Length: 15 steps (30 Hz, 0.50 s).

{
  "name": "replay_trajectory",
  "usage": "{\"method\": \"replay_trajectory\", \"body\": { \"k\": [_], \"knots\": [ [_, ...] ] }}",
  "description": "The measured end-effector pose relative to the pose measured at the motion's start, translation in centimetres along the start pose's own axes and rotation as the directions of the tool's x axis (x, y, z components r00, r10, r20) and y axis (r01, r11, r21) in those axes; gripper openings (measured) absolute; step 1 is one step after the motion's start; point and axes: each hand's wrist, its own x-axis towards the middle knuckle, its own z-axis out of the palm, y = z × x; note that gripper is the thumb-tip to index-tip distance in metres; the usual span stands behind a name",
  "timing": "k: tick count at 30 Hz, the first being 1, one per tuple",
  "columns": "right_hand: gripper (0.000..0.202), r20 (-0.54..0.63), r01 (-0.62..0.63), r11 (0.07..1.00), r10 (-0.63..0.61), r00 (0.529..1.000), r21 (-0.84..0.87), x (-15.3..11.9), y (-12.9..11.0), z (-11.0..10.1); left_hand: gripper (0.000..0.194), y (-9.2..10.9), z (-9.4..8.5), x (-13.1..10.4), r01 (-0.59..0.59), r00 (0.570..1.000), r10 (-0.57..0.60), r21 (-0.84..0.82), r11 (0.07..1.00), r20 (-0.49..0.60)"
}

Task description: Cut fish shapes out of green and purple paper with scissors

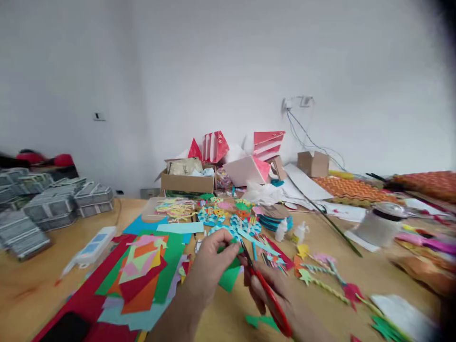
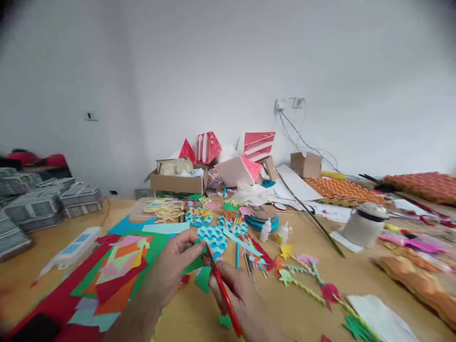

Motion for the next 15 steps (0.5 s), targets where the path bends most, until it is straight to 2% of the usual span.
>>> {"method": "replay_trajectory", "body": {
  "k": [4,10,15],
  "knots": [
    [0.043,-0.019,0.001,0.999,-0.002,1.0,-0.051,-0.03,0.09,-0.22,0.015,0.19,0.42,-0.15,-0.007,1.0,0.007,0.001,1.0,-0.013],
    [0.04,-0.027,-0.006,0.996,0.004,1.0,-0.086,-0.17,0.4,-0.33,0.014,0.58,0.78,-0.4,0.056,0.998,-0.057,-0.02,0.998,-0.025],
    [0.039,-0.028,-0.002,0.995,0.0,1.0,-0.098,-0.16,0.55,-0.31,0.013,0.69,0.82,-0.37,0.038,0.999,-0.039,-0.028,0.999,-0.019]
  ]
}}
